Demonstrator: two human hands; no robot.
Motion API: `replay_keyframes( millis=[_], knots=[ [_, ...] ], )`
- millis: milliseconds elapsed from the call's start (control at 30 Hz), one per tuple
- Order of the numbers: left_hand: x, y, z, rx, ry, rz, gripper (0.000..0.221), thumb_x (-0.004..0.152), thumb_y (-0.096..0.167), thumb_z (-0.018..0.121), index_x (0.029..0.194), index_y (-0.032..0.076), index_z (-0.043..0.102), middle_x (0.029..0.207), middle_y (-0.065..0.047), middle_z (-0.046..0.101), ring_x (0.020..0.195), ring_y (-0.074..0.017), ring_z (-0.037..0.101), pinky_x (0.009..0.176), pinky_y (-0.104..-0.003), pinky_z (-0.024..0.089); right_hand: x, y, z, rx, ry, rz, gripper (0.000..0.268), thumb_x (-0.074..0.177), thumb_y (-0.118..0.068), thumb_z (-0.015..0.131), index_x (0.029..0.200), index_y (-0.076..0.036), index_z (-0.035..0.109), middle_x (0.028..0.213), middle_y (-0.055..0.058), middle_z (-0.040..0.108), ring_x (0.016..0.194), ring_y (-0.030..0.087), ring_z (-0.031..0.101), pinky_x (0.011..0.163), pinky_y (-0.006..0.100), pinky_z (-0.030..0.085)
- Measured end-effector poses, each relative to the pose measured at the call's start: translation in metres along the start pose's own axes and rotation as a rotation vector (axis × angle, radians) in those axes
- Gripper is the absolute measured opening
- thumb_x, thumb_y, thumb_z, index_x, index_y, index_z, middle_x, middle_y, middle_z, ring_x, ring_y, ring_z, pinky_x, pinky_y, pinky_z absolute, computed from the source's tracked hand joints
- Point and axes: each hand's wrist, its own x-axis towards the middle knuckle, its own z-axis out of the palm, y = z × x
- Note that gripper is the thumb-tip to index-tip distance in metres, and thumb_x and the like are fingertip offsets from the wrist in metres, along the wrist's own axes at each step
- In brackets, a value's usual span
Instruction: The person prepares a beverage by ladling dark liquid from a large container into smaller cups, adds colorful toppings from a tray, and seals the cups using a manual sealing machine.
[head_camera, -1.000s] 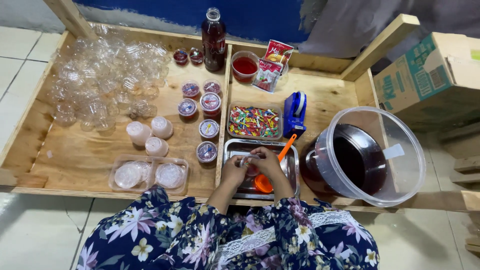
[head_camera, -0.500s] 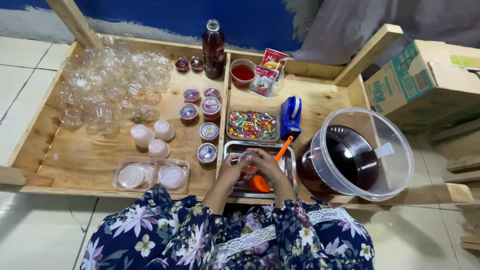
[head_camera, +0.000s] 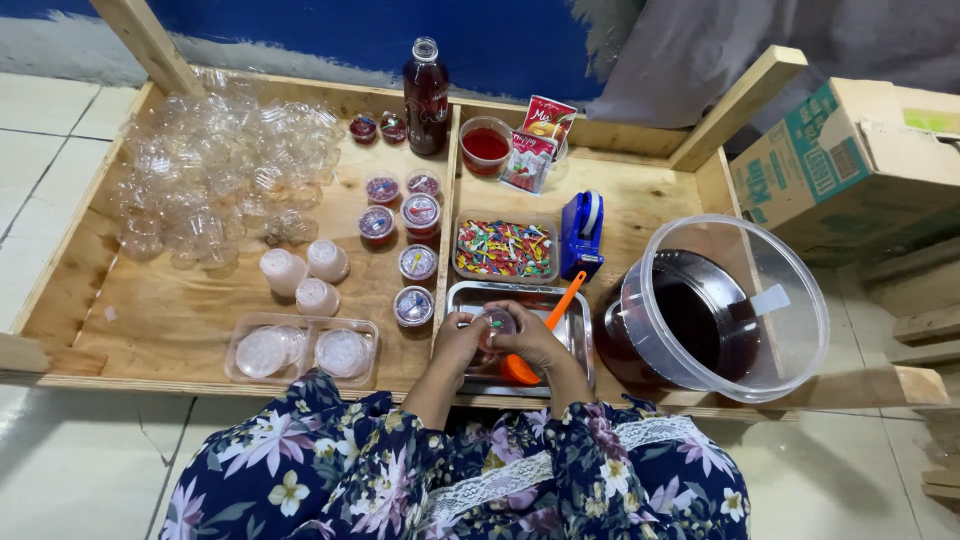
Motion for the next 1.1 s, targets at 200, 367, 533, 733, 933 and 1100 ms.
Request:
replay_keyframes(
  millis=[200,367,533,733,933,1100],
  knots=[
    [-0.027,0.024,0.003,-0.006,-0.057,0.031,0.045,0.081,0.025,0.076,0.119,0.005,0.063,0.096,-0.019,0.067,0.065,-0.0304,0.073,0.058,-0.040,0.066,0.010,-0.002,0.000,0.134,0.090,0.060,0.043,0.081,-0.002,0.071,0.123,-0.005,0.069,0.108,0.017,0.062,0.078,0.035,0.071,0.054,0.047,0.065],
    [-0.041,0.033,0.007,0.060,-0.083,0.090,0.047,0.079,0.019,0.077,0.121,0.004,0.063,0.098,-0.017,0.067,0.071,-0.0277,0.072,0.063,-0.036,0.064,0.040,0.033,-0.023,0.110,0.142,0.062,0.037,0.081,-0.008,0.070,0.118,-0.007,0.070,0.108,0.016,0.063,0.078,0.032,0.072,0.054,0.045,0.065],
    [-0.039,0.018,0.012,0.149,-0.056,0.179,0.045,0.074,0.017,0.074,0.118,0.008,0.068,0.104,-0.016,0.071,0.093,-0.0266,0.071,0.071,-0.039,0.064,0.033,0.023,-0.016,0.105,0.200,0.046,0.031,0.080,-0.006,0.070,0.112,-0.005,0.071,0.098,0.016,0.062,0.076,0.032,0.072,0.050,0.043,0.064],
    [-0.035,0.021,0.008,0.250,-0.092,0.142,0.053,0.075,0.028,0.078,0.125,0.014,0.066,0.111,-0.011,0.073,0.097,-0.0266,0.072,0.073,-0.040,0.065,0.015,0.001,-0.004,0.075,0.251,0.041,0.024,0.087,-0.014,0.070,0.108,-0.006,0.075,0.090,0.017,0.068,0.075,0.026,0.072,0.054,0.038,0.065],
    [-0.008,0.013,0.006,0.057,-0.088,0.059,0.056,0.079,0.039,0.083,0.123,0.009,0.066,0.100,-0.018,0.070,0.068,-0.0319,0.075,0.057,-0.041,0.067,0.001,-0.016,0.006,0.134,0.138,0.054,0.036,0.081,-0.008,0.072,0.117,-0.007,0.073,0.099,0.015,0.071,0.086,0.028,0.073,0.064,0.040,0.066],
    [-0.007,0.012,0.004,0.044,-0.041,0.064,0.046,0.081,0.032,0.078,0.118,0.006,0.070,0.099,-0.021,0.071,0.071,-0.0350,0.075,0.057,-0.042,0.065,-0.010,-0.028,0.013,0.094,0.098,0.037,0.045,0.075,0.002,0.070,0.120,-0.005,0.072,0.100,0.016,0.069,0.086,0.031,0.072,0.064,0.042,0.065]
  ],
)
